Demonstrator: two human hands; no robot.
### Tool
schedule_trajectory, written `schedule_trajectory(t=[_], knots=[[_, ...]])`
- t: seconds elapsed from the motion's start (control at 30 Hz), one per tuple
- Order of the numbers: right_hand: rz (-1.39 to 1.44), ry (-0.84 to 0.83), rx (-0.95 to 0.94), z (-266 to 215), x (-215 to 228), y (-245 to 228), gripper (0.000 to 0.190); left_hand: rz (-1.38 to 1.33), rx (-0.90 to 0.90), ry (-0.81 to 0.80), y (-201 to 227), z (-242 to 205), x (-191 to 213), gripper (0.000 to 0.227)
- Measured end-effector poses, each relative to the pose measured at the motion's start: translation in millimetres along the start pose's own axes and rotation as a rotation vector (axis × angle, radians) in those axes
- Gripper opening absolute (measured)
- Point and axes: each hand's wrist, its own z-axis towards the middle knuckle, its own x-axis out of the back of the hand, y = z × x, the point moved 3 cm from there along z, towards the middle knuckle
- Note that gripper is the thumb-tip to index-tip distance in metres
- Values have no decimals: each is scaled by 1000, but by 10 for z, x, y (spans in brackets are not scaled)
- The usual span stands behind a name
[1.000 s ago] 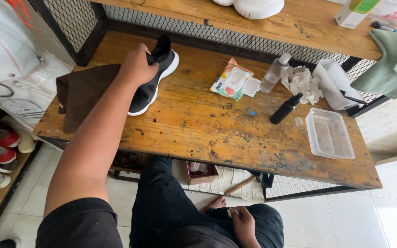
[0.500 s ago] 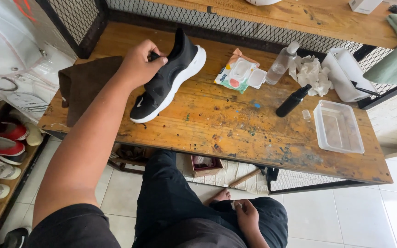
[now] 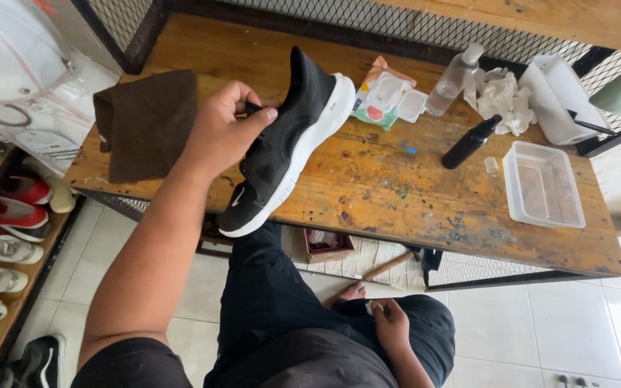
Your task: Cleaning the white midsoles and outsoles of sneakers using a cleaning wipe.
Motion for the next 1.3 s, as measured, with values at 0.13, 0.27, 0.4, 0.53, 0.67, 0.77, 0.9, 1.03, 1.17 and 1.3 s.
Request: schedule_trajectory(t=[0.13, 0.27, 0.4, 0.53, 0.67, 0.77, 0.9, 1.03, 1.17, 1.3], knots=[[-32, -2, 7, -32, 14, -62, 12, -26, 27, 25, -21, -62, -37, 19], [4, 2, 2, -66, 27, -100, 11, -75, -3, 32, -47, -48, -73, 18], [3, 5, -14, -68, 26, -77, 11, -90, 25, 27, 51, -92, -90, 19], [35, 3, -7, -62, 28, -47, 12, -112, -13, 30, 27, -76, -104, 19], [34, 4, -10, -61, 27, -44, 11, -100, -127, 7, 3, -117, -118, 20], [48, 1, -3, -74, 32, -70, 10, -97, -233, -11, 0, -210, -144, 21], [50, -6, -4, -97, 38, -129, 10, -62, -344, -55, 5, -302, -158, 20], [37, -7, 2, -64, 16, -59, 9, -25, -436, -110, 30, -357, -176, 18], [-4, -16, -5, -74, 25, -96, 11, -2, -406, -130, 17, -330, -185, 19], [17, -8, 6, -98, 38, -113, 9, 4, -405, -151, -16, -255, -184, 18]])
